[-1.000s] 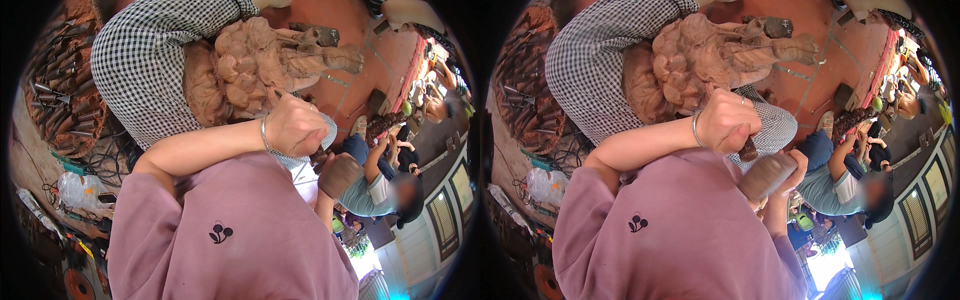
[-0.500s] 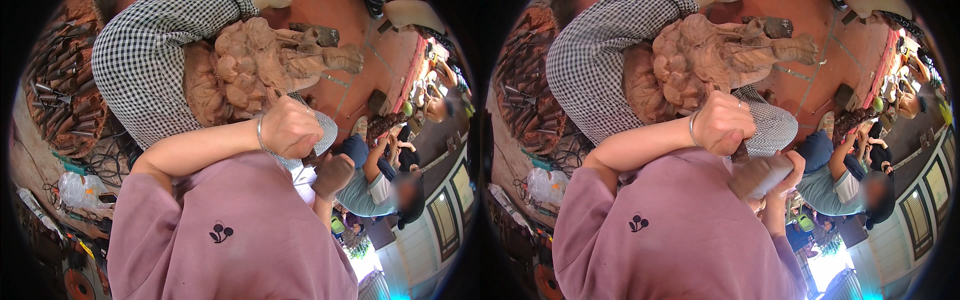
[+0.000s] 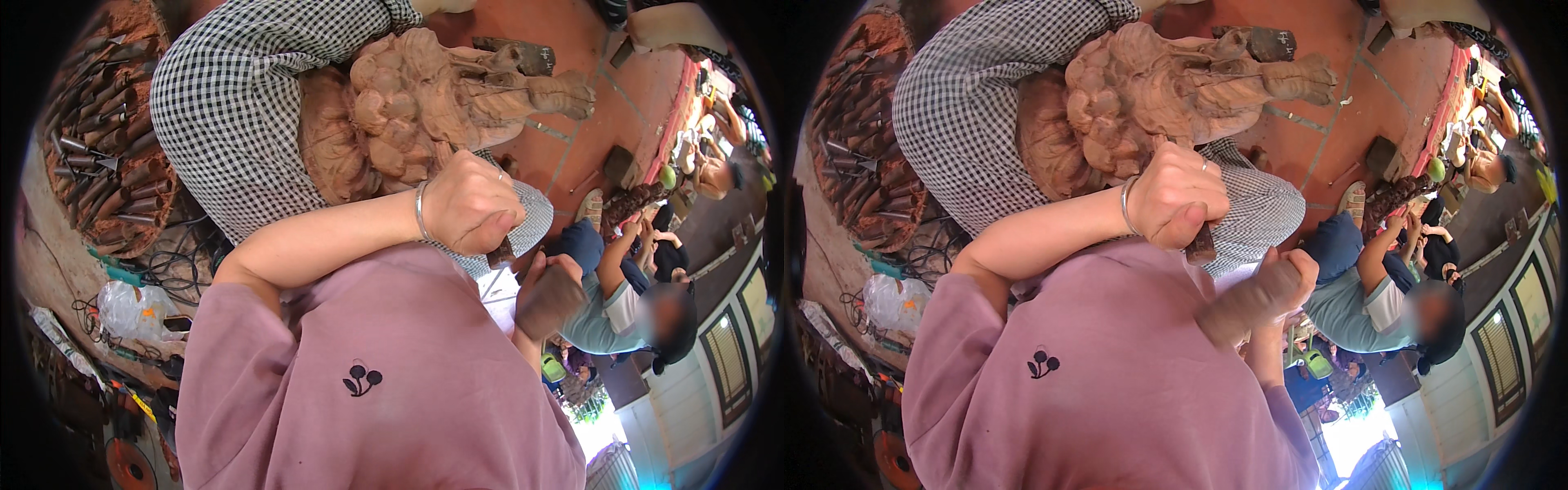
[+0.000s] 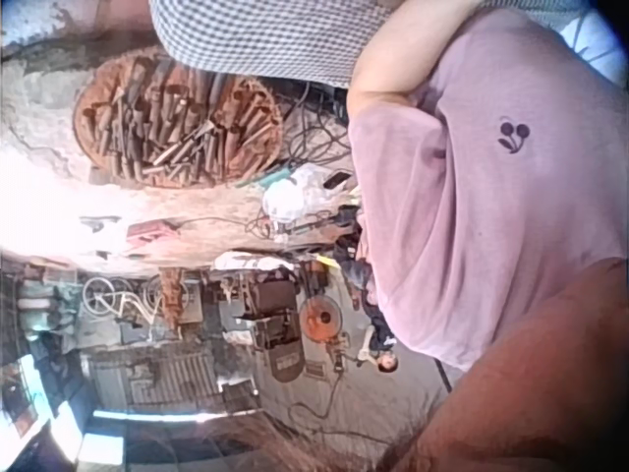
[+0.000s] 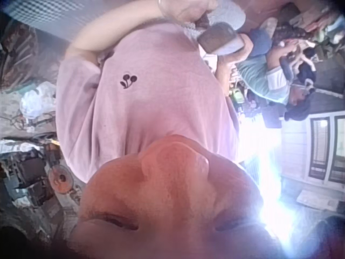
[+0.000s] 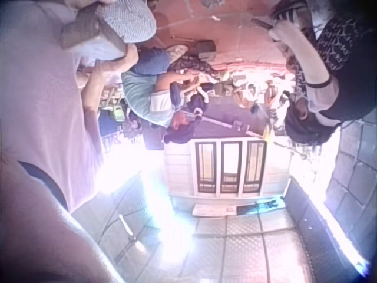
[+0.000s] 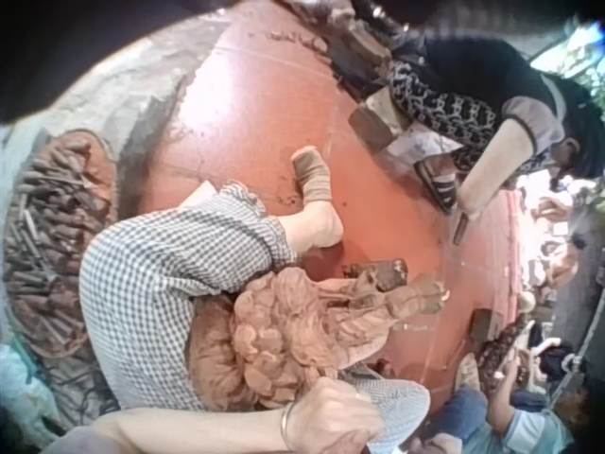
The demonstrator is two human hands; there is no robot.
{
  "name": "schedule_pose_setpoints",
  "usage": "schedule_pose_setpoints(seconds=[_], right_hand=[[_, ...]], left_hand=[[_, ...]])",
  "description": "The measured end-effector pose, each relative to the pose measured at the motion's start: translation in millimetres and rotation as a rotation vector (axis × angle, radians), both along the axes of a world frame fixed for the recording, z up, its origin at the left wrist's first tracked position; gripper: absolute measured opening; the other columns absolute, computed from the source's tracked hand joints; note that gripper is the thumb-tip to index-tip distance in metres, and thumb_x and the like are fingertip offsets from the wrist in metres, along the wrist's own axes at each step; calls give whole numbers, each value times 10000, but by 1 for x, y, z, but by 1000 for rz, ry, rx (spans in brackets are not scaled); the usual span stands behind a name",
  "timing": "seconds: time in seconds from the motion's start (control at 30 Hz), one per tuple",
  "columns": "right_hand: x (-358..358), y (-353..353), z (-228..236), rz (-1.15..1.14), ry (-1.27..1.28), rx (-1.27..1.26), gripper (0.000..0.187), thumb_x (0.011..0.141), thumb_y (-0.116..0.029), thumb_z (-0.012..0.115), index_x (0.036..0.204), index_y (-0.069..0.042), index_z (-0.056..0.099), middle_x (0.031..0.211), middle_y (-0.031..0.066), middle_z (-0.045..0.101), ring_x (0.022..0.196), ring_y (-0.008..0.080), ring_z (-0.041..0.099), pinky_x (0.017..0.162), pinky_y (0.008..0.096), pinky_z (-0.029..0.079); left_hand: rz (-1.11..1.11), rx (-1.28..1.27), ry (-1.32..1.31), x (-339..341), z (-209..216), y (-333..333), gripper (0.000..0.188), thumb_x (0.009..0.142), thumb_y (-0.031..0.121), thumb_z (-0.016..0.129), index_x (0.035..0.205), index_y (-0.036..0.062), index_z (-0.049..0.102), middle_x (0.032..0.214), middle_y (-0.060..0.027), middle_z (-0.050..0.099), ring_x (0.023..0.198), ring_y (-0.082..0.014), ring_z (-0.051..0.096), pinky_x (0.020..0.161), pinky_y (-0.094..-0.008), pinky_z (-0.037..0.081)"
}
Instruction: The person carves a wooden sculpture using a chisel and mallet, striking the chisel to shape the wood. They occasionally switch tools and adjust the sculpture's position while seated on the floor.
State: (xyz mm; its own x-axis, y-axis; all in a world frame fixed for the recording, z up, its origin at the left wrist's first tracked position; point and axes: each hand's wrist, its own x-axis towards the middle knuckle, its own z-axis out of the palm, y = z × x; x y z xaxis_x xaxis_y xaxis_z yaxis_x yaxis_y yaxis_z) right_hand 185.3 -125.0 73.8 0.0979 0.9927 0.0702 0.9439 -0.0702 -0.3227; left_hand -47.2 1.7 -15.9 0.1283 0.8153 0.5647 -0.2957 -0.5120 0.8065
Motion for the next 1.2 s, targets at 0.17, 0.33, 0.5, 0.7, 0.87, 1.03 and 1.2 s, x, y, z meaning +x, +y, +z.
schedule_pose_setpoints(seconds=[0.17, 0.33, 0.5, 0.7, 0.87, 1.03, 1.2], right_hand=[[-22, 20, 2, 228, -83, 175, 465, 707, 59, 773, 1074, -47, 508, 881, 104, 581, 732, 234, 562, 651, 331, 468], [-5, -5, -16, -85, 79, -15, 321, 796, 17, 712, 1033, -18, 498, 933, 89, 547, 789, 190, 533, 708, 301, 454], [-9, -5, -18, -227, 435, 8, 260, 843, 61, 658, 1006, -3, 466, 935, 59, 504, 793, 135, 515, 700, 246, 450], [-22, 7, -10, -242, 439, 61, 283, 826, 57, 673, 1020, -20, 482, 947, 46, 508, 863, 140, 511, 811, 273, 438], [-24, 18, 2, -25, 108, 26, 286, 824, 2, 687, 1035, -17, 494, 951, 66, 527, 865, 171, 514, 850, 282, 423], [-14, 1, -4, -116, -139, -143, 341, 818, -73, 713, 1094, 0, 527, 1076, 108, 583, 977, 231, 571, 842, 293, 442], [5, -21, -35, -189, 231, 22, 467, 773, -75, 755, 1156, -1, 499, 950, 106, 572, 838, 203, 565, 761, 310, 463]], left_hand=[[-9, 27, 4, 1, 1, 2, 340, 884, 218, 389, 572, 95, 447, 533, -61, 425, 464, -249, 458, 431, -356, 372], [-144, 265, -26, 16, 19, -3, 220, 756, 231, 518, 577, 112, 475, 539, -27, 452, 464, -221, 473, 418, -345, 388], [-6, 100, 101, 21, 8, -9, 152, 723, 208, 540, 601, 119, 525, 552, -17, 478, 476, -215, 487, 430, -335, 395], [95, -29, 164, 25, 11, -2, 217, 803, 187, 499, 604, 104, 524, 549, -35, 483, 474, -236, 479, 437, -347, 390], [48, -32, 200, 21, 7, 6, 270, 859, 170, 445, 614, 94, 531, 547, -48, 482, 480, -253, 487, 444, -357, 399], [73, -71, 183, 26, 4, 8, 283, 862, 189, 441, 608, 90, 514, 559, -47, 494, 483, -256, 495, 441, -351, 402], [15, 141, 176, 41, 14, 12, 278, 844, 239, 483, 602, 104, 464, 546, -38, 486, 489, -238, 516, 443, -343, 412]])
